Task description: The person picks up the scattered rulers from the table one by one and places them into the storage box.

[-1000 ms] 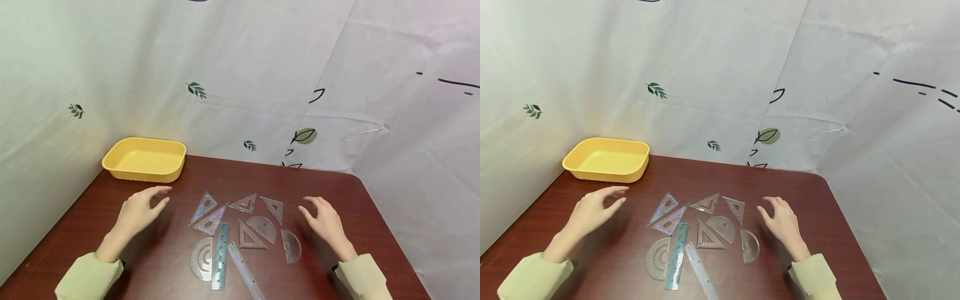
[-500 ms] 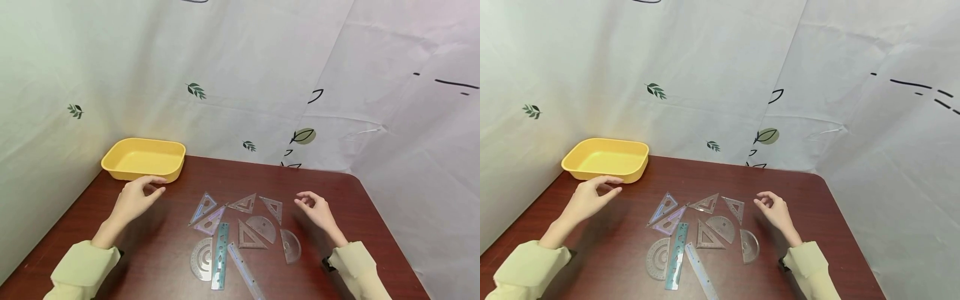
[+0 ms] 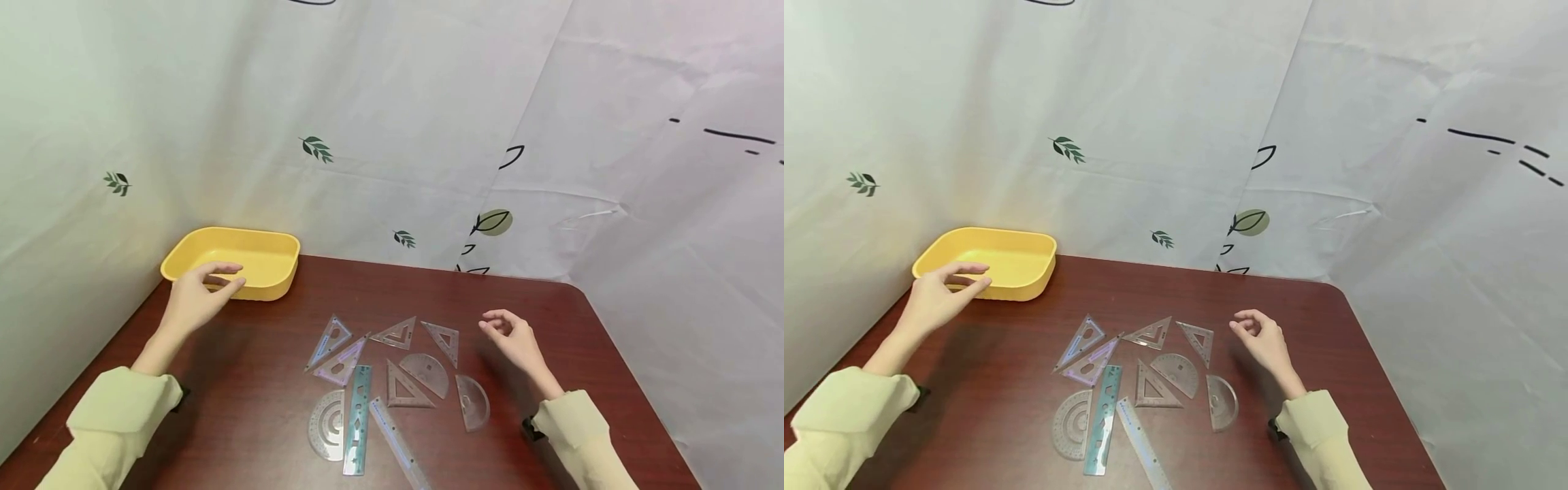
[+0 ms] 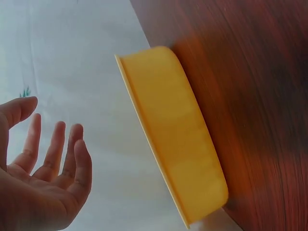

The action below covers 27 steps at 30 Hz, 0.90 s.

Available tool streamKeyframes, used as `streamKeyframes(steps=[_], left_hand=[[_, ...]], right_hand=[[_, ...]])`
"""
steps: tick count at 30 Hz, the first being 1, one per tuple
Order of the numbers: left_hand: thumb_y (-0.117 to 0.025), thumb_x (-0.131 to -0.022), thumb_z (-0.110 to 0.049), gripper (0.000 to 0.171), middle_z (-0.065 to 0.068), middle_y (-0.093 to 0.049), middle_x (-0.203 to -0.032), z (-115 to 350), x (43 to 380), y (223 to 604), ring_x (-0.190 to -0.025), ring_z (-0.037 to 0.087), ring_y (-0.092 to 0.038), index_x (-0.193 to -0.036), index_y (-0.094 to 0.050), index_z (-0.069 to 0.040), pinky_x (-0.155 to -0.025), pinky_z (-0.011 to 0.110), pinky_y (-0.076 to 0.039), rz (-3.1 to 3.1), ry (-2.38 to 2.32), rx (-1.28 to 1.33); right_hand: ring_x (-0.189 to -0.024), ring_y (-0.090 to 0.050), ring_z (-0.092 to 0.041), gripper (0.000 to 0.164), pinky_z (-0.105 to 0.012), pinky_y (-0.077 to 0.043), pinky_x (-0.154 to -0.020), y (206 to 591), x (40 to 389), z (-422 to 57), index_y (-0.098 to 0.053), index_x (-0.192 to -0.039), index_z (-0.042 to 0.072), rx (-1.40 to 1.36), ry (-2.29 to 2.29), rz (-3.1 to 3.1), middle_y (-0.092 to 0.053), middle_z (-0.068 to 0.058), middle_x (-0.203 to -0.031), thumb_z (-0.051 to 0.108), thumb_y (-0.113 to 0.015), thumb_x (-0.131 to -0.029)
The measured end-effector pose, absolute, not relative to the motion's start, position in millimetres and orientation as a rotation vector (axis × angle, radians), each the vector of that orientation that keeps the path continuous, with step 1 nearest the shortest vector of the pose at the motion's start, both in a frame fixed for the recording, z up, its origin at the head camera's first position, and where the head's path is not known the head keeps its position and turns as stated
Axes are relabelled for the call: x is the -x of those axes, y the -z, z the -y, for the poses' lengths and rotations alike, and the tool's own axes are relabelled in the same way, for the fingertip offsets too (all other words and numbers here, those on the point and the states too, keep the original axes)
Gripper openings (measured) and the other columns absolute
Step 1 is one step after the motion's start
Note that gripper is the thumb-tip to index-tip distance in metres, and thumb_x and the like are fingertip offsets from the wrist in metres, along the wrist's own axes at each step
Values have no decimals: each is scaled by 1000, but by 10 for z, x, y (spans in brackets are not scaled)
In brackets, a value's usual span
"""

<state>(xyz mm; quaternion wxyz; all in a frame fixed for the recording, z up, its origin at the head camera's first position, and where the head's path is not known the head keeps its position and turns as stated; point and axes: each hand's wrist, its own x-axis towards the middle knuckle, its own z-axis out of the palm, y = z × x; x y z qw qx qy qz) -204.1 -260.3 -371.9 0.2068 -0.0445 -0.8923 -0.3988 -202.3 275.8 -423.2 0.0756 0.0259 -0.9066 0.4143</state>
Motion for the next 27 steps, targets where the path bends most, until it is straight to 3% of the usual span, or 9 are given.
streamKeyframes(steps=[4, 7, 9, 12, 15, 18, 20, 24, 27], left_hand=[[-69, -89, -30, 32, 16, -67, -113, 2731, 2118, 3715, -71, -26, -45, -110, -69, -6, -57, 2, -43, 2484, 1081, 47], [-69, -88, -33, 33, -14, -69, -100, 2839, 2179, 3739, -68, -25, -46, -109, -70, -7, -55, 3, -41, 2467, 1057, -16], [-69, -88, -34, 33, -36, -59, -87, 2912, 2218, 3765, -64, -25, -46, -109, -70, -8, -54, 5, -41, 2458, 1046, -46], [-68, -89, -35, 35, -49, -44, -80, 3021, 2271, 3814, -63, -26, -45, -111, -69, -8, -54, 6, -41, 2471, 1036, -76], [-66, -89, -38, 39, -32, -59, -85, 3098, 2324, 3853, -68, -19, -50, -114, -68, -9, -59, 11, -41, 2501, 1002, -135], [-64, -90, -41, 44, 3, -70, -106, 3150, 2372, 3877, -89, 10, -64, -119, -65, -8, -70, 24, -44, 2533, 978, -204], [-62, -91, -41, 47, 21, -62, -122, 3182, 2406, 3891, -107, 31, -59, -122, -62, -6, -78, 37, -45, 2547, 975, -230], [-58, -94, -39, 53, 32, -50, -133, 3269, 2452, 3920, -120, 48, -43, -129, -56, 0, -90, 58, -37, 2567, 1024, -246], [-57, -94, -37, 56, 36, -44, -137, 3340, 2466, 3948, -121, 53, -35, -132, -52, 3, -94, 62, -31, 2570, 1050, -265]], right_hand=[[-70, -58, -7, 30, -20, -49, -58, 4220, 2048, -2748, -67, -109, 8, -86, -1223, 2717, -70, -9, -92, 29, -71, -88], [-70, -58, -8, 29, -20, -49, -59, 4220, 2071, -2739, -68, -108, 9, -100, -1210, 2708, -70, -9, -92, 29, -71, -88], [-71, -58, -7, 28, -20, -49, -59, 4224, 2084, -2733, -68, -108, 8, -108, -1207, 2702, -69, -8, -92, 29, -71, -88], [-71, -58, -6, 28, -20, -49, -60, 4233, 2099, -2721, -68, -108, 7, -121, -1204, 2701, -70, -9, -92, 27, -70, -89], [-71, -58, -6, 28, -19, -49, -61, 4241, 2106, -2710, -68, -108, 6, -121, -1205, 2699, -70, -10, -92, 26, -70, -89], [-71, -58, -6, 27, -19, -49, -60, 4237, 2113, -2702, -68, -107, 6, -128, -1206, 2691, -70, -11, -93, 26, -70, -89], [-71, -59, -6, 26, -19, -49, -60, 4235, 2117, -2693, -68, -106, 7, -126, -1217, 2681, -70, -11, -93, 26, -71, -89], [-71, -59, -8, 26, -19, -50, -58, 4235, 2120, -2672, -68, -107, 7, -122, -1228, 2686, -70, -11, -95, 26, -70, -89], [-72, -60, -10, 28, -20, -50, -58, 4237, 2112, -2665, -67, -108, 7, -118, -1224, 2693, -70, -10, -96, 27, -70, -89]])
